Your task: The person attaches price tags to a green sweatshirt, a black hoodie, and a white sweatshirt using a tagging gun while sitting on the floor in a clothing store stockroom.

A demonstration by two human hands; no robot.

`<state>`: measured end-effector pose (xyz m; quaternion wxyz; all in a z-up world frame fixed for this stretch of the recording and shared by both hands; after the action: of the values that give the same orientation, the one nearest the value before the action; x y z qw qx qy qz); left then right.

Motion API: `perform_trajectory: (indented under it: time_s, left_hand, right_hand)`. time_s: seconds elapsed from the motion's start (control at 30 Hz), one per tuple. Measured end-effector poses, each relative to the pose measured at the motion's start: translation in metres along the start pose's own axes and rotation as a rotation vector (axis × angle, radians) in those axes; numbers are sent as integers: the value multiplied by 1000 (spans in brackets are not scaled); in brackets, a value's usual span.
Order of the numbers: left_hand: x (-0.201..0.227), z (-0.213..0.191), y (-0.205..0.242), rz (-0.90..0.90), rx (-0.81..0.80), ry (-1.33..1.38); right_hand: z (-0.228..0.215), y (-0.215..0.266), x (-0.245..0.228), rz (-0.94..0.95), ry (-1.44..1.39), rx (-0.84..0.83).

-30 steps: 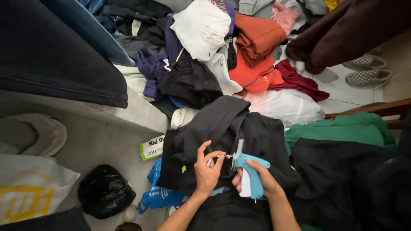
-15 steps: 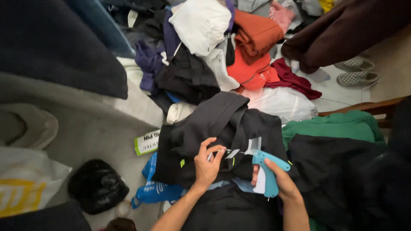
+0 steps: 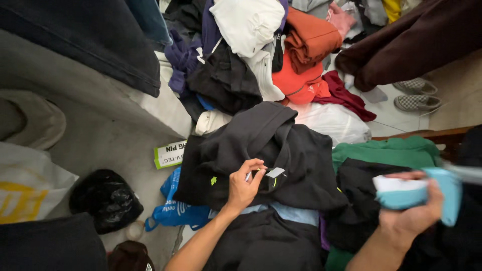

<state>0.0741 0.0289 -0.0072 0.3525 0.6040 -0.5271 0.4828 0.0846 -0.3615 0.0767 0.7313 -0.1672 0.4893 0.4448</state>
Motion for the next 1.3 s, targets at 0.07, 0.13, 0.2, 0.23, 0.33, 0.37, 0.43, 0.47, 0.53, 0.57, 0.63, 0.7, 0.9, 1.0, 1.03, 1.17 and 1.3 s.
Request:
perform_trajectory:
  time_s: [0.07, 0.13, 0.2, 0.23, 0.33, 0.37, 0.43, 0.47, 0.53, 0.57, 0.63, 0.7, 0.9, 1.0, 1.03, 1.17, 1.3]
  left_hand:
    - [0, 0, 1, 8, -3, -14]
    - [4, -2, 1, 16, -7, -20]
    - [5, -3, 2, -1, 1, -16]
    - [5, -4, 3, -17, 7, -6]
    - [21, -28, -1, 172, 82, -134]
    - [19, -37, -8, 176, 74, -131]
    - [9, -68, -16, 98, 147, -247]
    - [-3, -79, -17, 97, 153, -251]
    - [-36, -96, -19, -45, 65, -359]
    - [-50, -102, -17, -50, 71, -364]
    - [-92, -90, -8, -180, -202, -354]
    - [-100, -82, 2, -254, -260, -324]
    - [-106, -86, 7, -238, -224, -306]
    - [-107, -102, -10, -126, -148, -321]
    - [-103, -111, -14, -62, -112, -321]
    - [-77, -123, -57, 126, -211, -342]
    - [-39, -128, -120, 216, -172, -505]
  right_hand:
    - [-2, 4, -15, -165, -18, 192]
    - [-20, 7, -17, -377, -81, 442]
    - [-35, -14, 9, -366, 21, 402]
    - [-40, -24, 21, -361, 125, 360]
    - [32, -4, 39, -365, 717, -228]
    - [25, -17, 55, -368, 718, -219]
    - [32, -28, 89, -601, 1092, -389]
    - [31, -29, 103, -600, 1088, -396]
    - [39, -24, 162, -396, 1280, -776]
    - [42, -18, 163, -394, 1276, -785]
    - [43, -9, 154, -435, 1246, -733]
    - [39, 1, 148, -442, 1229, -718]
    - [35, 37, 132, -97, 1175, -777]
    - [48, 48, 119, 26, 1018, -909]
    - [57, 58, 113, 89, 958, -997]
    - [57, 34, 117, -171, 1112, -880]
    - [66, -7, 77, -596, 1069, -712]
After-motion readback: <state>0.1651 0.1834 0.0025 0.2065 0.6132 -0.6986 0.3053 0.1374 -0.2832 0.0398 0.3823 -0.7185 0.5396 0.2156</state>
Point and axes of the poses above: each hand's wrist, its own y-axis away from the middle knuckle, its own z-axis out of the palm, x = y × z, the point moved 8 cm from there along -y, towards the middle knuckle, and after that the axes turned 7 degrees about -y, right-handed, at the moved point
